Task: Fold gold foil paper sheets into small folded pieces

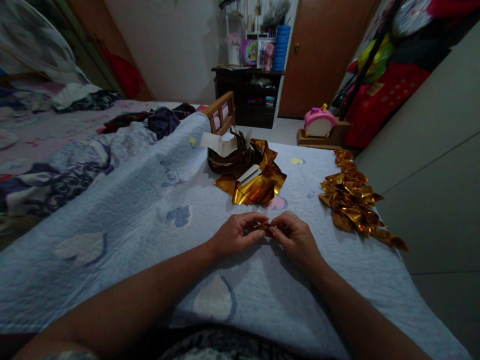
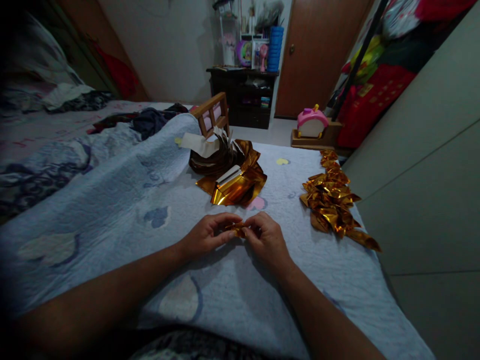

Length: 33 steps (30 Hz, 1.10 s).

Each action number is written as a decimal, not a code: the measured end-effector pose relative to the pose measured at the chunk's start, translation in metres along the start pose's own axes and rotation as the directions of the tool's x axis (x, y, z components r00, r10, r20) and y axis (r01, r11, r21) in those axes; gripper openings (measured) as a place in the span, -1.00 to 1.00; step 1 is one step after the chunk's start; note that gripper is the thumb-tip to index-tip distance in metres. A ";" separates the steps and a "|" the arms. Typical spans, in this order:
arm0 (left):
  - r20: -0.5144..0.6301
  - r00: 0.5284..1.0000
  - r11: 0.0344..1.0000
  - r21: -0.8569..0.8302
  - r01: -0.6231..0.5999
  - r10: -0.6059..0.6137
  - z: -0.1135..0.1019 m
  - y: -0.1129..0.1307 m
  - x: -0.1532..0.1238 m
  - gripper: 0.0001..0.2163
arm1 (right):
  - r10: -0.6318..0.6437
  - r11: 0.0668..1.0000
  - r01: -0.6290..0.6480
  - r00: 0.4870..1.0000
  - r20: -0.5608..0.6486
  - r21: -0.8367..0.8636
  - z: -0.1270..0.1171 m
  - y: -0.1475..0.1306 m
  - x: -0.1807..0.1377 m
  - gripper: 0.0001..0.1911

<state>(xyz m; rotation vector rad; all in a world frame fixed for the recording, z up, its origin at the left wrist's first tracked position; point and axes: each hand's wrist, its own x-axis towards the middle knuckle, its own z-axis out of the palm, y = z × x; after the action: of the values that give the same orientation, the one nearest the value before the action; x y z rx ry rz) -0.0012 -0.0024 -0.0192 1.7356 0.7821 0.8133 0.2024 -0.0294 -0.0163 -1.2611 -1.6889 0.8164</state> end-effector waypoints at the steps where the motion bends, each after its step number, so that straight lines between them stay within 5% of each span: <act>1: -0.005 1.000 1.000 0.002 -0.002 0.002 0.000 0.000 0.000 -0.69 | -0.014 1.000 0.014 1.000 -0.004 -0.014 0.000 0.000 0.000 -0.94; 20: 0.018 0.999 0.999 -0.018 0.029 -0.028 0.003 0.002 0.001 -0.71 | -0.166 0.949 0.183 0.982 0.087 -0.255 0.001 -0.004 -0.003 -0.82; 33: 0.054 0.998 0.999 -0.028 0.024 -0.023 0.000 0.001 0.001 -0.69 | -0.152 0.963 0.168 0.984 0.090 -0.212 0.001 -0.006 -0.004 -0.78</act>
<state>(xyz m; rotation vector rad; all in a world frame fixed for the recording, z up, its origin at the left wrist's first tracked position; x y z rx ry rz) -0.0009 -0.0019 -0.0184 1.7127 0.7499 0.7560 0.1996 -0.0347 -0.0130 -1.2324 -1.9549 0.5988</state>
